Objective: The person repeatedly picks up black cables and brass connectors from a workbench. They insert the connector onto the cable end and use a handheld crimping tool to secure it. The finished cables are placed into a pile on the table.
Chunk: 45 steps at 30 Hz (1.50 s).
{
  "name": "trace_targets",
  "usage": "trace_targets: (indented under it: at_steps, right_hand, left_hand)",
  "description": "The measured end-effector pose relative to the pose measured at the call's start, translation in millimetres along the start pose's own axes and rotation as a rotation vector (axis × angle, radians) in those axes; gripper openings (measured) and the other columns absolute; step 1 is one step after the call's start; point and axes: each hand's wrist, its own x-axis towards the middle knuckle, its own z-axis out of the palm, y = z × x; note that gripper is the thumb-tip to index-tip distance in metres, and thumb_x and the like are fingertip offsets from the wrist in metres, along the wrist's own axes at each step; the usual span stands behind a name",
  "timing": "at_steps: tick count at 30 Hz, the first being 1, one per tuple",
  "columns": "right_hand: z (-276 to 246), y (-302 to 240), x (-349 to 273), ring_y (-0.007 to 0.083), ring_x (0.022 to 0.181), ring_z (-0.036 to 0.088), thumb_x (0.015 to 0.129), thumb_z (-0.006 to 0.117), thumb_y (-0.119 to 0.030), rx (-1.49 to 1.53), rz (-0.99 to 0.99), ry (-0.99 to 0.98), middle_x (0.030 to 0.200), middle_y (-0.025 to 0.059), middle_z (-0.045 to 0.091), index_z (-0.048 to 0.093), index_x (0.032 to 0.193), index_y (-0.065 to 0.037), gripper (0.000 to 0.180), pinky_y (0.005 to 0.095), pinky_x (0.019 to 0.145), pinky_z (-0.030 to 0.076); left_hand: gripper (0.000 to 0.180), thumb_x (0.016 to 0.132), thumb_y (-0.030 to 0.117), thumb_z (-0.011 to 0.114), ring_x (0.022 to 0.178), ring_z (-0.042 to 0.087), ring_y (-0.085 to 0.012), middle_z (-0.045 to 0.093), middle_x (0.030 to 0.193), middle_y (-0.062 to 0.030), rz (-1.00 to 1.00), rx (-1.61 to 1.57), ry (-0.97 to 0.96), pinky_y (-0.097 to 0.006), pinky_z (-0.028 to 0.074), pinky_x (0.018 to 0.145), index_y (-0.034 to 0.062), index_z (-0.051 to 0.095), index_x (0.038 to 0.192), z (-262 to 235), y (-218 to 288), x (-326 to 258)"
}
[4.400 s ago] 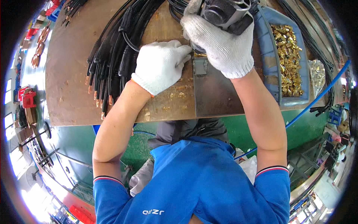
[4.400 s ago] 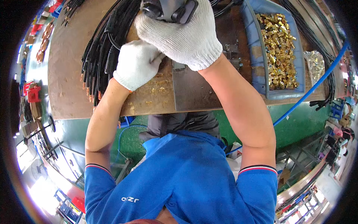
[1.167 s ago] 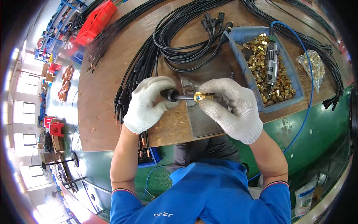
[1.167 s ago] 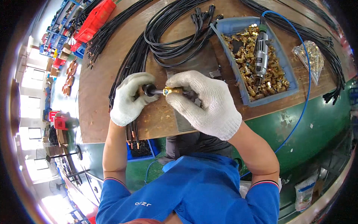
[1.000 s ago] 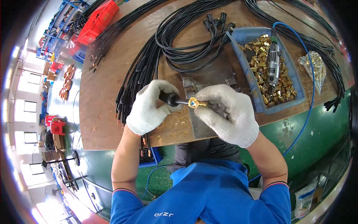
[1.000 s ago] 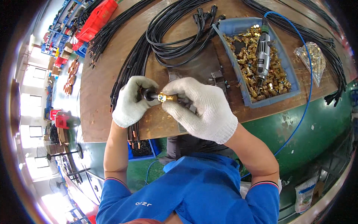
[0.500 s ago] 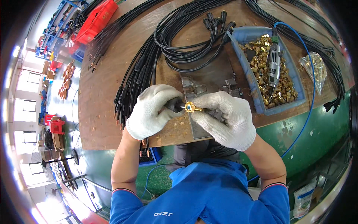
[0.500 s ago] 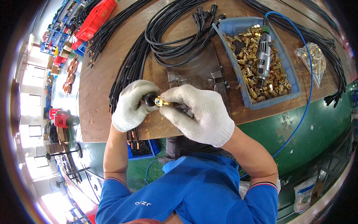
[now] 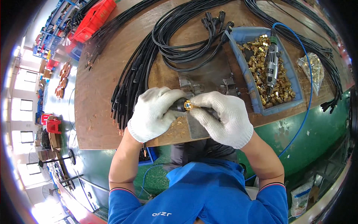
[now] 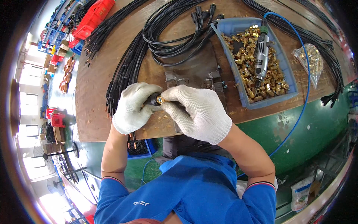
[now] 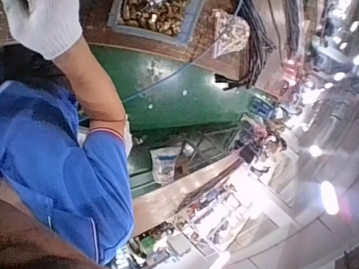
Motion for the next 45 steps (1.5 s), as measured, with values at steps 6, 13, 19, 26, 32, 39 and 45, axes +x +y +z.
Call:
trace_targets:
  at_steps: [6, 13, 19, 26, 32, 39, 45]
  right_hand:
    - [-1.0, 12.6, 3.3, 0.0218, 0.084, 0.079, 0.094, 0.08, -0.005, -0.159, -0.088, 0.002, 0.1, 0.0137, 0.079, 0.075, 0.109, -0.002, 0.017, 0.0336, 0.074, 0.06]
    - [9.0, 38.5, 18.0, 0.038, 0.1, 0.077, 0.104, 0.068, -0.016, 0.032, 0.144, -0.013, 0.106, 0.0224, 0.076, 0.067, 0.125, -0.003, 0.024, 0.0429, 0.081, 0.06]
    - [21.3, 46.3, 58.2, 0.0343, 0.095, 0.077, 0.102, 0.072, -0.035, 0.062, 0.16, 0.153, 0.103, 0.0198, 0.077, 0.069, 0.121, -0.001, 0.039, 0.0427, 0.085, 0.059]
    - [16.7, 44.8, 79.5, 0.0087, 0.076, 0.06, 0.106, 0.07, -0.029, 0.567, 0.389, 0.163, 0.089, 0.0003, 0.068, 0.07, 0.118, 0.002, 0.034, 0.0268, 0.069, 0.05]
    - [40.8, 78.1, 93.0, 0.0472, 0.111, 0.068, 0.108, 0.048, -0.056, 0.019, 0.536, 0.138, 0.111, 0.0307, 0.073, 0.071, 0.108, 0.002, 0.062, 0.0496, 0.097, 0.051]
    - [42.4, 151.5, 133.9, 0.0403, 0.108, 0.07, 0.11, 0.046, -0.057, 0.254, 0.411, 0.385, 0.112, 0.024, 0.075, 0.071, 0.114, 0.002, 0.064, 0.0461, 0.101, 0.05]
    - [50.1, 126.1, 129.7, 0.0252, 0.105, 0.069, 0.101, 0.049, -0.077, 0.262, 0.495, 0.108, 0.108, 0.0167, 0.076, 0.076, 0.116, 0.005, 0.088, 0.0394, 0.101, 0.051]
  left_hand:
    - [0.05, 0.073, 0.005, 0.081, 0.085, 0.067, -0.039, 0.068, 0.089, -0.0131, 0.06, 0.277, 0.004, -0.048, 0.053, 0.079, 0.0063, 0.069, 0.122, 3.6, 12.3, 2.8]
    - [0.074, 0.075, 0.0, 0.077, 0.09, 0.068, -0.0406, 0.071, 0.096, -0.0155, -0.041, 0.327, -0.14, -0.048, 0.055, 0.081, 0.006, 0.058, 0.146, 5.0, 0.3, 19.8]
    - [0.072, 0.077, 0.003, 0.082, 0.098, 0.071, -0.0396, 0.074, 0.108, -0.017, 0.105, 0.372, 0.212, -0.049, 0.057, 0.089, 0.006, 0.062, 0.147, -12.0, 1.9, 41.9]
    - [0.063, 0.113, 0.055, 0.054, 0.108, 0.068, -0.0254, 0.074, 0.12, -0.0104, -0.479, -1.013, 0.475, -0.037, 0.051, 0.104, -0.0007, 0.065, 0.141, 20.7, -32.6, 35.6]
    - [0.07, 0.107, 0.07, 0.048, 0.068, 0.034, -0.0152, 0.024, 0.068, 0.0046, -0.361, -1.651, 0.554, -0.041, 0.047, 0.078, 0.0028, 0.062, 0.12, 19.0, -68.8, 88.8]
    - [0.054, 0.113, 0.051, 0.056, 0.052, 0.044, -0.0131, 0.045, 0.058, 0.0014, -0.466, -1.175, 0.235, -0.034, 0.046, 0.054, 0.0039, 0.065, 0.089, 72.1, -101.1, 117.7]
    - [0.024, 0.106, 0.026, 0.065, 0.067, 0.062, -0.0114, 0.066, 0.078, 0.0001, -0.419, -0.867, 0.329, -0.027, 0.049, 0.061, 0.0047, 0.074, 0.1, 83.6, -115.2, 114.9]
